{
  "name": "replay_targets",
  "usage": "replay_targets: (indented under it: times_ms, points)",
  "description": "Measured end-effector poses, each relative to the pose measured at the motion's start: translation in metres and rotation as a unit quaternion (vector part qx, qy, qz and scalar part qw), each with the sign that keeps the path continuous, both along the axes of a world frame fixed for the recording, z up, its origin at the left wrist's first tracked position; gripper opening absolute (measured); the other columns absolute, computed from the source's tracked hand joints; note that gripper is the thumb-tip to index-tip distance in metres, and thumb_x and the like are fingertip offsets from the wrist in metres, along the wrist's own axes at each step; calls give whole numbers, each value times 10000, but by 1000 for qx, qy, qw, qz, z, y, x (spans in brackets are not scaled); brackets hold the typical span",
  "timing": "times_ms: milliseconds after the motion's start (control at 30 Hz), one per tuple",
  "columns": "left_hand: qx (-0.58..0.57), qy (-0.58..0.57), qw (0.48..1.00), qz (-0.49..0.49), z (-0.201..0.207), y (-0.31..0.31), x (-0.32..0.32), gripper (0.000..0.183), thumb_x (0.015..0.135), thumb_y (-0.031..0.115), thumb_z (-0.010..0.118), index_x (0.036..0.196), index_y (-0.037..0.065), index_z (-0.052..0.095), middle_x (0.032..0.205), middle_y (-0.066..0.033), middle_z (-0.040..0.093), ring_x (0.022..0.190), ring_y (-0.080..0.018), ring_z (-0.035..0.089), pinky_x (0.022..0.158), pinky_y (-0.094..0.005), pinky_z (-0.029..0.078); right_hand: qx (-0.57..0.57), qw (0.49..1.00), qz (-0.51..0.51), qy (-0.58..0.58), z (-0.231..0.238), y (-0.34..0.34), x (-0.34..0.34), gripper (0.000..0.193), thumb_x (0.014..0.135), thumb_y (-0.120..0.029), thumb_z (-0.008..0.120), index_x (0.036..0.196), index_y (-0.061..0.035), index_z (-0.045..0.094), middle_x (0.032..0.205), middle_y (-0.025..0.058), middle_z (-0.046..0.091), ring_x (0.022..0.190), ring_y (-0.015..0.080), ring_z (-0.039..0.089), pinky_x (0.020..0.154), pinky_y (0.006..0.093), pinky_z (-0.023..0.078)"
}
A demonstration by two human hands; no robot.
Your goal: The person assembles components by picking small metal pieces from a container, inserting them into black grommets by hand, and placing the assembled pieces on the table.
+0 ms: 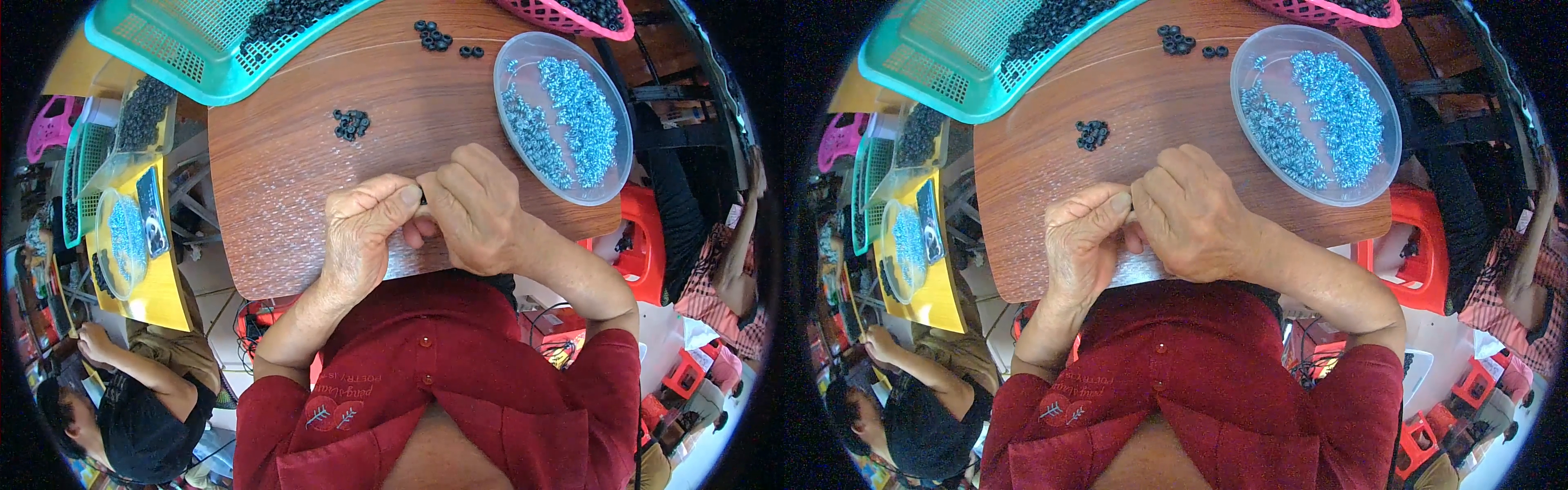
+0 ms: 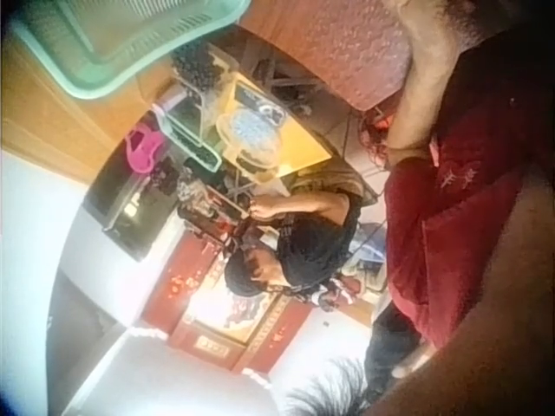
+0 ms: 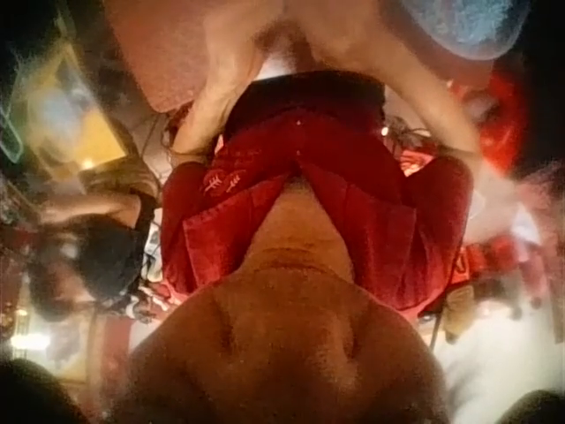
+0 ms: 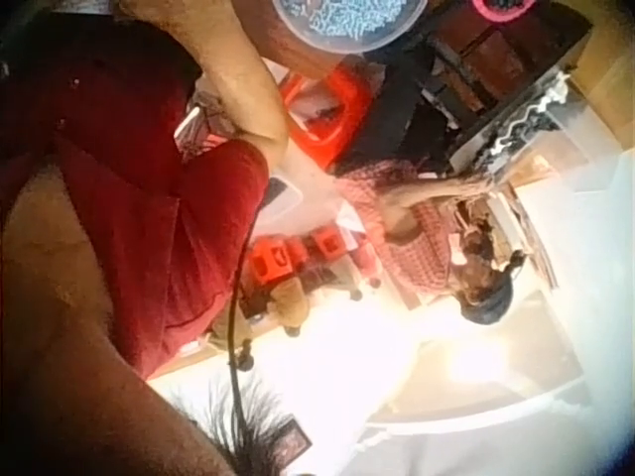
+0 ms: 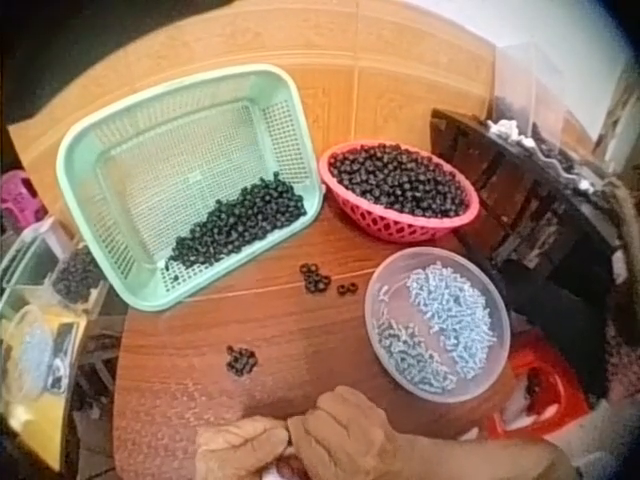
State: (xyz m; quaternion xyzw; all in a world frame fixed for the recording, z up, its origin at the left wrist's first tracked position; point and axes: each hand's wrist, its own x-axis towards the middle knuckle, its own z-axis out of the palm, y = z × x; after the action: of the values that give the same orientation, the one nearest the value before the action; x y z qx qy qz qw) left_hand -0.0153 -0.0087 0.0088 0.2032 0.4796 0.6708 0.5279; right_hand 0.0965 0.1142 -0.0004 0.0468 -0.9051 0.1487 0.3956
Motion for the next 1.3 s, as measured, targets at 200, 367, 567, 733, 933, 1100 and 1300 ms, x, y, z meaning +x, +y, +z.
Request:
replay_targets:
  times_ms: [200,367,567,733,933,1100,1300]
  points:
    - [3,30,999,-35,1,3,-3,238,922,172,560,905,-52,641,773,-94,646,635,-134,586,572,-231,468,40,999,-10,-35,5,1,4,275,590,-145,572,788,44,537,692,108,429,622,250,436,530,365,374]
    - [22,19,1000,-8,7,12,-6,243,924,166,556,926,-62,638,804,-113,653,649,-143,597,586,-235,478,-57,996,-63,20,10,9,-1,354,618,-103,698,911,44,564,780,133,535,671,281,514,566,380,426]
    - [34,1,999,-18,1,13,-5,265,920,180,564,940,-74,634,785,-137,650,660,-169,611,588,-247,485,-108,993,-24,25,14,12,0,298,610,-79,693,862,20,568,752,119,540,642,281,508,550,371,422]
    - [24,3,999,-23,-1,13,-3,263,914,182,569,914,-73,632,767,-128,646,637,-157,595,576,-247,474,-128,991,-5,27,9,9,-3,273,561,-62,675,796,-6,548,706,109,496,609,279,484,533,377,409]
    - [-9,-35,999,-15,-10,9,5,263,923,183,553,900,-69,626,771,-115,644,645,-145,580,588,-242,462,-104,994,-17,36,-7,4,3,277,550,-50,659,795,-10,536,694,106,476,602,277,476,532,380,404]
    - [-2,5,998,-64,-25,13,3,286,944,208,526,962,-60,622,816,-119,653,675,-145,595,636,-252,486,-123,992,-3,1,-5,17,12,299,614,-16,712,872,35,570,749,137,565,587,290,520,505,368,412]
    - [-32,10,999,-28,-24,16,-5,255,914,172,568,997,-66,610,831,-150,654,673,-163,600,622,-254,485,56,978,-200,-7,67,105,18,233,707,-60,716,910,4,623,759,115,588,630,247,568,588,336,461]
